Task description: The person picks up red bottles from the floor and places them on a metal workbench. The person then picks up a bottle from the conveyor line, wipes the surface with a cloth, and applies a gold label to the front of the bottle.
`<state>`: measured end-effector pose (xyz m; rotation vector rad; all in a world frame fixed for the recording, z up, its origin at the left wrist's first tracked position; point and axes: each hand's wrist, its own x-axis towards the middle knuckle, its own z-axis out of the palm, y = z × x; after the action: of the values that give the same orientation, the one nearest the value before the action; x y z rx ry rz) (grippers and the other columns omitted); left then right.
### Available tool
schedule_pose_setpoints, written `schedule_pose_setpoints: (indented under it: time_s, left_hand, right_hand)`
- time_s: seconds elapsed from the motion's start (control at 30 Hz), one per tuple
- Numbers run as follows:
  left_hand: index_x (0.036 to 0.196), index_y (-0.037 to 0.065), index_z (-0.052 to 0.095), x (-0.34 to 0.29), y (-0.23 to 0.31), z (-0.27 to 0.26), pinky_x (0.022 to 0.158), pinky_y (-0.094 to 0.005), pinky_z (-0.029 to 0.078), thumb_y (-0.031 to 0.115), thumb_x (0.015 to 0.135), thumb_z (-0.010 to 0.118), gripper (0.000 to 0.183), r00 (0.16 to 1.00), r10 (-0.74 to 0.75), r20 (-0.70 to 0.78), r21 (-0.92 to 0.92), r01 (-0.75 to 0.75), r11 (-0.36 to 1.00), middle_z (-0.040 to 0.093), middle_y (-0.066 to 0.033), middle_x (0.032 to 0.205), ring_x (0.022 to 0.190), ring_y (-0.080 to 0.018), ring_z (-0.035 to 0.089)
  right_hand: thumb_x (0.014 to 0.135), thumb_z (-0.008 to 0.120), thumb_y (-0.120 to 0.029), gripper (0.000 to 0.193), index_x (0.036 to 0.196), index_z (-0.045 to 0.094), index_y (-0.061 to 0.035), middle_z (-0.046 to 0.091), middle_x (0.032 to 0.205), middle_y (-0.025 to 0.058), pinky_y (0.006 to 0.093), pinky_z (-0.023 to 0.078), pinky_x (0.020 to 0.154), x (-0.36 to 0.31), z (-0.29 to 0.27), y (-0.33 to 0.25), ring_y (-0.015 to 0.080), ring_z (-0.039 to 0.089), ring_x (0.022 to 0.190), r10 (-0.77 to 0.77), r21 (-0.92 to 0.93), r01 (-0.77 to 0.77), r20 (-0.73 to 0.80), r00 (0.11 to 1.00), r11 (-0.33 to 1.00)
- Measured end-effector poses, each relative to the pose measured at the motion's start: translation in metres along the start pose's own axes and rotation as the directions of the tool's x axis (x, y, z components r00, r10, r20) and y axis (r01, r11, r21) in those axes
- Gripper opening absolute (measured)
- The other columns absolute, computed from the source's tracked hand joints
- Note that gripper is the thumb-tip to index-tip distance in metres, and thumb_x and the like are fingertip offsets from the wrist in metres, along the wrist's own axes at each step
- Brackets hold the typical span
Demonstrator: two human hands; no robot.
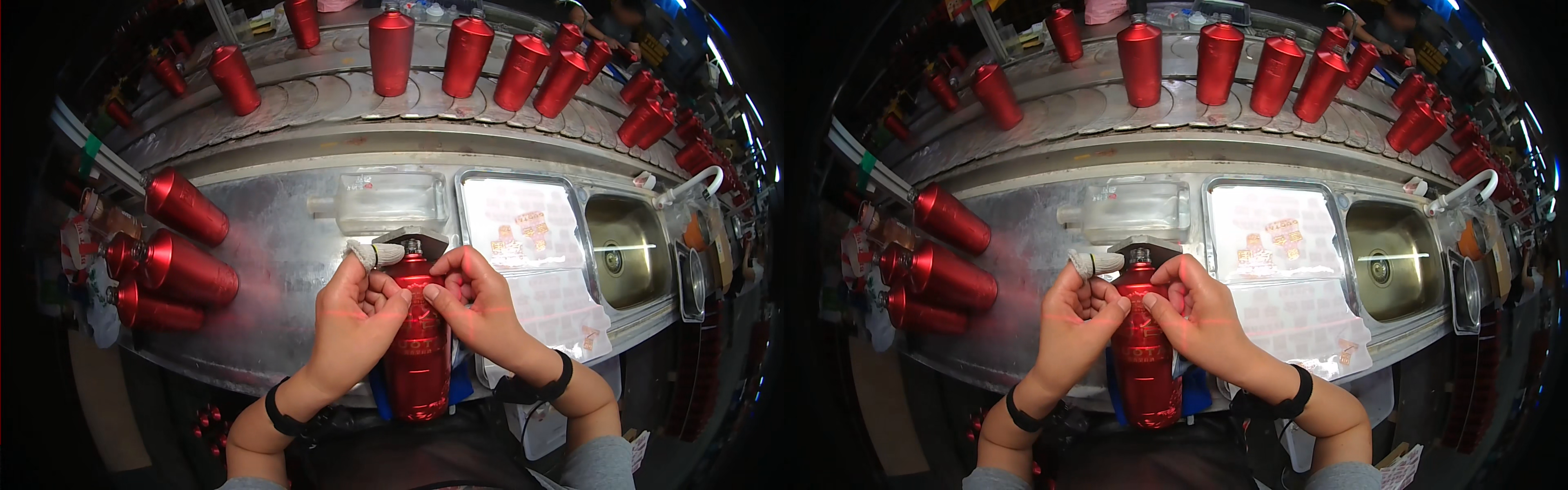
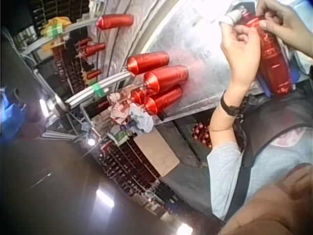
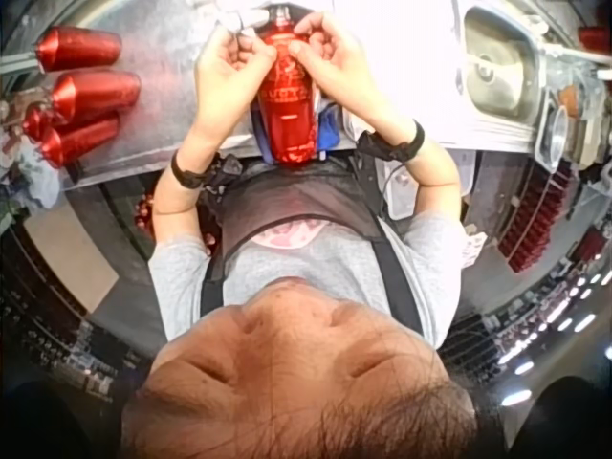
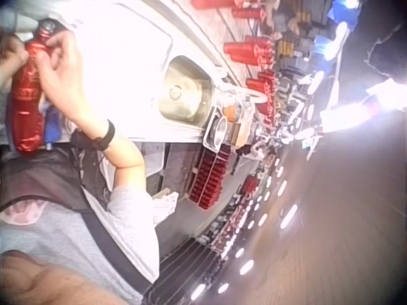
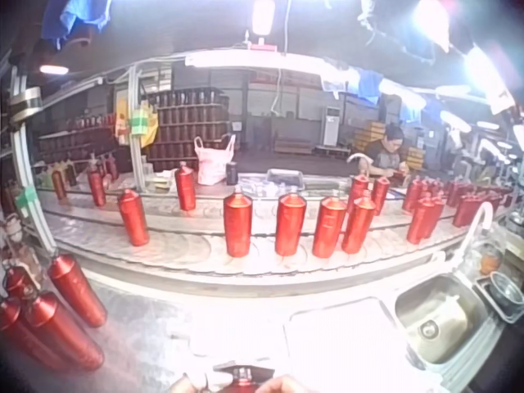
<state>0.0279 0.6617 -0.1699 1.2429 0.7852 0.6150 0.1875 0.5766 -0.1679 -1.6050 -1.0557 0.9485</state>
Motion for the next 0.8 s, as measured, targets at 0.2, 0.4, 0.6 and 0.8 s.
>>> schedule_pose_setpoints:
  time_s: [0.2,0.4,0.6,0.8]
  left_hand:
    - [0.117,0.001,0.054,0.0017,0.0040,0.0031,0.060,-0.0166,0.044,-0.005,0.084,0.064,0.034,1.000,-0.021,-0.012,-0.037,0.020,0.999,0.060,-0.0002,0.082,0.068,-0.0009,0.053]
    - [0.107,0.000,0.055,0.0013,0.0034,0.0033,0.055,-0.0158,0.043,-0.005,0.084,0.064,0.025,0.999,-0.001,-0.043,-0.044,0.000,0.999,0.060,-0.0002,0.079,0.064,0.0003,0.051]
    - [0.104,-0.001,0.055,0.0007,0.0037,0.0052,0.053,-0.0155,0.041,-0.005,0.084,0.064,0.022,0.999,0.020,-0.039,-0.017,-0.021,1.000,0.060,0.0001,0.080,0.064,0.0013,0.050]
    - [0.100,-0.001,0.056,0.0008,-0.0021,0.0035,0.051,-0.0157,0.039,-0.004,0.084,0.066,0.019,0.994,0.089,-0.063,0.122,-0.081,0.989,0.059,0.0008,0.080,0.062,0.0020,0.047]
  right_hand:
    - [0.090,0.064,-0.006,0.016,0.102,0.055,-0.0010,0.042,0.065,-0.0037,0.0220,0.034,0.052,-0.0002,0.0015,0.0052,0.0033,0.036,0.059,0.004,0.080,-0.002,-0.028,1.000,0.997]
    - [0.087,0.070,-0.010,0.022,0.101,0.055,-0.0020,0.040,0.062,-0.0033,0.0230,0.033,0.051,0.0016,0.0024,0.0038,0.0041,0.036,0.058,-0.058,-0.010,0.058,-0.003,0.998,0.998]
    - [0.084,0.073,-0.013,0.027,0.101,0.055,-0.0024,0.040,0.061,-0.0025,0.0243,0.034,0.051,0.0018,0.0008,0.0026,0.0055,0.037,0.057,-0.041,-0.081,0.040,-0.006,0.999,0.996]
    - [0.088,0.066,-0.008,0.018,0.101,0.055,-0.0016,0.042,0.063,-0.0027,0.0231,0.034,0.051,0.0023,0.0009,0.0019,0.0042,0.038,0.057,-0.081,-0.067,0.080,-0.016,0.997,0.995]
